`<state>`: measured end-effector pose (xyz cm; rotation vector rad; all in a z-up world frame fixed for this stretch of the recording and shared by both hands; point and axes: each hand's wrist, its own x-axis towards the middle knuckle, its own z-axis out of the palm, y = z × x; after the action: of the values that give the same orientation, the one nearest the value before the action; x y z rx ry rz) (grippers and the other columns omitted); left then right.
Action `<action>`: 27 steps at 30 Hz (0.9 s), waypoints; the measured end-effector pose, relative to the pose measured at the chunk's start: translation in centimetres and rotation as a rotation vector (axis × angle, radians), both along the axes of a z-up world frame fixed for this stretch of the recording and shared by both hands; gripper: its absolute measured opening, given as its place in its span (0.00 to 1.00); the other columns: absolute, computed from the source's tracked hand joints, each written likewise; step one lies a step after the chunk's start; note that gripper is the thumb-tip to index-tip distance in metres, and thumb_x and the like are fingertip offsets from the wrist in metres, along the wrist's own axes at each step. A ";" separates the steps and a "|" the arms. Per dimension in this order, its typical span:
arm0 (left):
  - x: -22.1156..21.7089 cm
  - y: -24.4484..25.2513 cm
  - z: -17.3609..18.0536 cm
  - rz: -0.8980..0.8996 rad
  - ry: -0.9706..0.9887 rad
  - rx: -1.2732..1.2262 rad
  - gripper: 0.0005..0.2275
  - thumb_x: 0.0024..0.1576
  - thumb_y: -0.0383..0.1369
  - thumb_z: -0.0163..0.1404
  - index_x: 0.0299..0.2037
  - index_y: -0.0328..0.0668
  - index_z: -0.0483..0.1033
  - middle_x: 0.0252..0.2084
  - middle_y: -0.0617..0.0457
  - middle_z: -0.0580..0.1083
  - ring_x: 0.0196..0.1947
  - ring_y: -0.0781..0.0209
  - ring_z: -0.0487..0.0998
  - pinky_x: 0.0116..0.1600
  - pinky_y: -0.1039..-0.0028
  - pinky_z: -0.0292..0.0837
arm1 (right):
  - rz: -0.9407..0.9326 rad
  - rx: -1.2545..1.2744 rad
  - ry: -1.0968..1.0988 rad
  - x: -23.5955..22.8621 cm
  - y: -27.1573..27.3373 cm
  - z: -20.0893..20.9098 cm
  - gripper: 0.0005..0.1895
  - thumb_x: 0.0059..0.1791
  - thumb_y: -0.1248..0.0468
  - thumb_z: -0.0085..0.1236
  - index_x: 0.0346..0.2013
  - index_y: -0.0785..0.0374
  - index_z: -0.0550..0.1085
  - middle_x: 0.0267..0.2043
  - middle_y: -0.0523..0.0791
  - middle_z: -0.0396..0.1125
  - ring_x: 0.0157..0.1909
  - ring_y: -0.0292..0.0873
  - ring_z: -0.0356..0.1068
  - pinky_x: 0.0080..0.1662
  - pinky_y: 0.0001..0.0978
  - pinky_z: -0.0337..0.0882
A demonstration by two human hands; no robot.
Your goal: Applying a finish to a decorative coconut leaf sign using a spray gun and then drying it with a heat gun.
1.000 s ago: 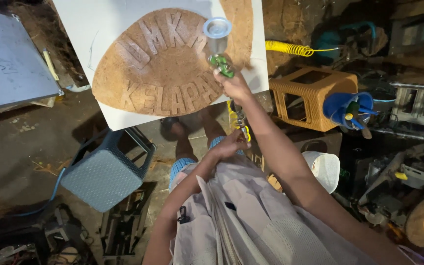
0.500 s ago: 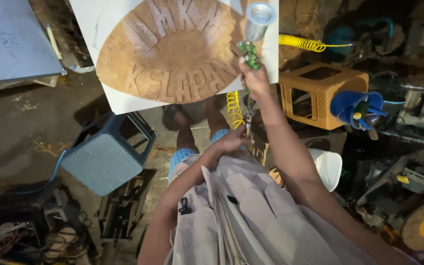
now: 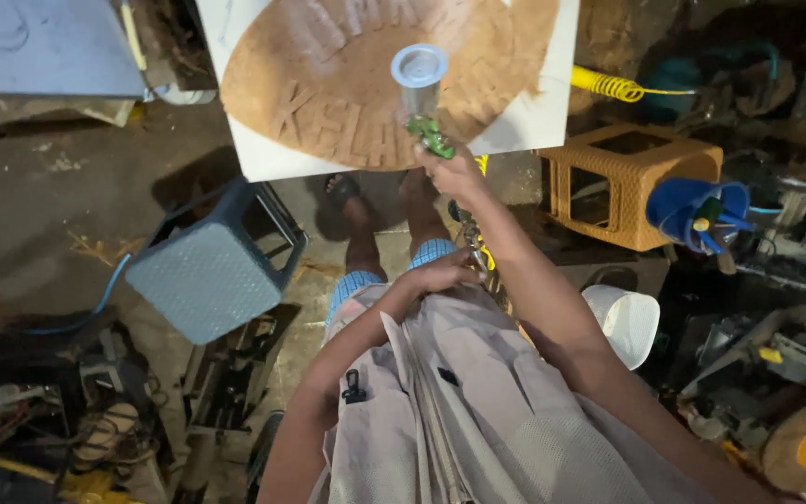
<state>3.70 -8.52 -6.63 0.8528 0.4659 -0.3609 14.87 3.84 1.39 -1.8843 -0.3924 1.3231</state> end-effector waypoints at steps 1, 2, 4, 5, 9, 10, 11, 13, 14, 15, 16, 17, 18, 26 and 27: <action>-0.3 0.0 0.9 0.010 0.002 0.001 0.31 0.52 0.44 0.57 0.62 0.36 0.63 0.59 0.37 0.70 0.62 0.39 0.69 0.62 0.54 0.68 | 0.010 0.001 0.002 -0.8 0.1 -0.2 0.13 0.45 0.59 0.66 0.26 0.59 0.69 0.16 0.43 0.64 0.16 0.34 0.63 0.19 0.23 0.62; -0.6 0.1 1.7 0.071 0.000 -0.059 0.31 0.52 0.42 0.57 0.63 0.34 0.61 0.59 0.37 0.70 0.61 0.41 0.69 0.60 0.55 0.69 | 0.024 -0.012 -0.015 -1.6 0.3 -0.3 0.13 0.44 0.58 0.67 0.25 0.58 0.70 0.15 0.42 0.64 0.14 0.33 0.62 0.18 0.22 0.61; -1.6 0.6 2.9 0.143 0.002 -0.120 0.32 0.53 0.40 0.58 0.63 0.32 0.59 0.59 0.37 0.70 0.60 0.42 0.70 0.57 0.56 0.70 | 0.049 -0.025 -0.026 -2.8 0.9 -1.4 0.14 0.44 0.58 0.67 0.23 0.57 0.70 0.15 0.41 0.63 0.13 0.31 0.60 0.17 0.21 0.61; -2.2 1.2 3.2 0.240 -0.034 -0.141 0.34 0.53 0.38 0.58 0.65 0.28 0.56 0.58 0.35 0.70 0.59 0.42 0.70 0.58 0.56 0.69 | 0.081 0.095 -0.027 -3.1 1.5 -2.2 0.14 0.44 0.63 0.66 0.35 0.60 0.67 0.19 0.42 0.63 0.17 0.34 0.64 0.21 0.22 0.64; -4.0 0.5 0.3 0.448 -0.070 -0.072 0.32 0.53 0.32 0.57 0.64 0.22 0.57 0.58 0.28 0.67 0.61 0.34 0.68 0.60 0.48 0.65 | 0.409 -0.256 -0.446 -4.8 4.3 -1.1 0.41 0.38 0.47 0.67 0.58 0.60 0.61 0.50 0.56 0.69 0.53 0.59 0.72 0.55 0.48 0.70; -4.2 1.5 1.5 0.455 -0.070 -0.072 0.32 0.53 0.32 0.57 0.64 0.22 0.57 0.58 0.28 0.67 0.61 0.34 0.68 0.60 0.48 0.65 | 0.416 -0.255 -0.446 -5.3 5.0 0.4 0.41 0.38 0.47 0.67 0.58 0.60 0.61 0.50 0.56 0.69 0.53 0.59 0.72 0.55 0.48 0.70; -4.6 2.4 2.6 0.480 -0.117 0.026 0.23 0.51 0.35 0.55 0.54 0.32 0.65 0.49 0.41 0.70 0.50 0.49 0.70 0.52 0.59 0.66 | 0.458 -0.179 -0.396 -5.9 5.7 1.8 0.39 0.41 0.47 0.62 0.62 0.54 0.60 0.49 0.50 0.72 0.52 0.53 0.72 0.49 0.46 0.68; -5.2 3.5 3.9 0.513 -0.163 0.126 0.15 0.48 0.38 0.54 0.43 0.42 0.74 0.40 0.54 0.73 0.40 0.63 0.72 0.44 0.71 0.66 | 0.506 -0.102 -0.345 -7.0 6.7 3.3 0.39 0.43 0.47 0.57 0.67 0.49 0.60 0.49 0.44 0.75 0.51 0.46 0.73 0.43 0.43 0.67; -5.5 3.7 4.0 0.526 -0.146 0.111 0.14 0.47 0.37 0.54 0.42 0.43 0.75 0.41 0.55 0.75 0.41 0.65 0.74 0.46 0.72 0.67 | 0.507 -0.097 -0.327 -7.5 6.9 3.5 0.31 0.44 0.46 0.54 0.61 0.48 0.67 0.57 0.44 0.69 0.57 0.48 0.69 0.49 0.43 0.66; -5.8 3.8 4.1 0.539 -0.131 0.094 0.14 0.45 0.36 0.55 0.41 0.43 0.76 0.42 0.55 0.77 0.41 0.66 0.76 0.47 0.73 0.69 | 0.508 -0.094 -0.308 -7.9 7.0 3.6 0.26 0.45 0.45 0.52 0.55 0.48 0.74 0.65 0.45 0.64 0.63 0.49 0.65 0.55 0.44 0.65; -6.1 3.8 4.5 0.547 -0.130 0.092 0.14 0.45 0.36 0.55 0.41 0.43 0.76 0.42 0.55 0.77 0.41 0.66 0.76 0.47 0.73 0.69 | 0.516 -0.095 -0.308 -8.1 6.8 2.5 0.26 0.45 0.45 0.52 0.55 0.48 0.74 0.65 0.45 0.64 0.63 0.49 0.65 0.55 0.44 0.65; -6.3 4.1 4.9 0.538 -0.127 0.123 0.17 0.47 0.38 0.53 0.46 0.43 0.74 0.45 0.54 0.75 0.44 0.62 0.74 0.48 0.70 0.68 | 0.461 -0.055 -0.224 -8.3 6.6 1.3 0.21 0.46 0.51 0.54 0.52 0.51 0.75 0.53 0.42 0.68 0.52 0.42 0.66 0.48 0.38 0.66; -6.6 4.3 5.3 0.529 -0.124 0.154 0.20 0.48 0.40 0.52 0.50 0.42 0.72 0.48 0.52 0.73 0.46 0.59 0.73 0.49 0.68 0.66 | 0.406 -0.015 -0.139 -8.3 6.5 0.2 0.17 0.46 0.57 0.56 0.49 0.54 0.77 0.41 0.39 0.73 0.42 0.35 0.68 0.40 0.33 0.68; -6.8 2.3 2.7 0.599 -0.158 0.272 0.11 0.49 0.37 0.56 0.31 0.40 0.68 0.32 0.54 0.65 0.34 0.65 0.64 0.40 0.69 0.58 | 0.634 -0.245 -0.238 -10.6 6.3 2.3 0.22 0.46 0.44 0.52 0.50 0.48 0.75 0.41 0.41 0.73 0.47 0.44 0.72 0.45 0.37 0.67; -6.9 2.3 2.6 0.632 -0.167 0.173 0.15 0.51 0.38 0.55 0.44 0.38 0.74 0.44 0.50 0.72 0.43 0.59 0.73 0.49 0.66 0.69 | 0.622 -0.196 -0.241 -10.5 6.5 2.0 0.22 0.47 0.45 0.53 0.52 0.47 0.75 0.50 0.42 0.74 0.53 0.46 0.72 0.47 0.39 0.68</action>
<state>-3.18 -6.18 -4.01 0.8479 0.5887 0.3338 4.39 10.31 3.36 -2.1904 -1.0740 1.5678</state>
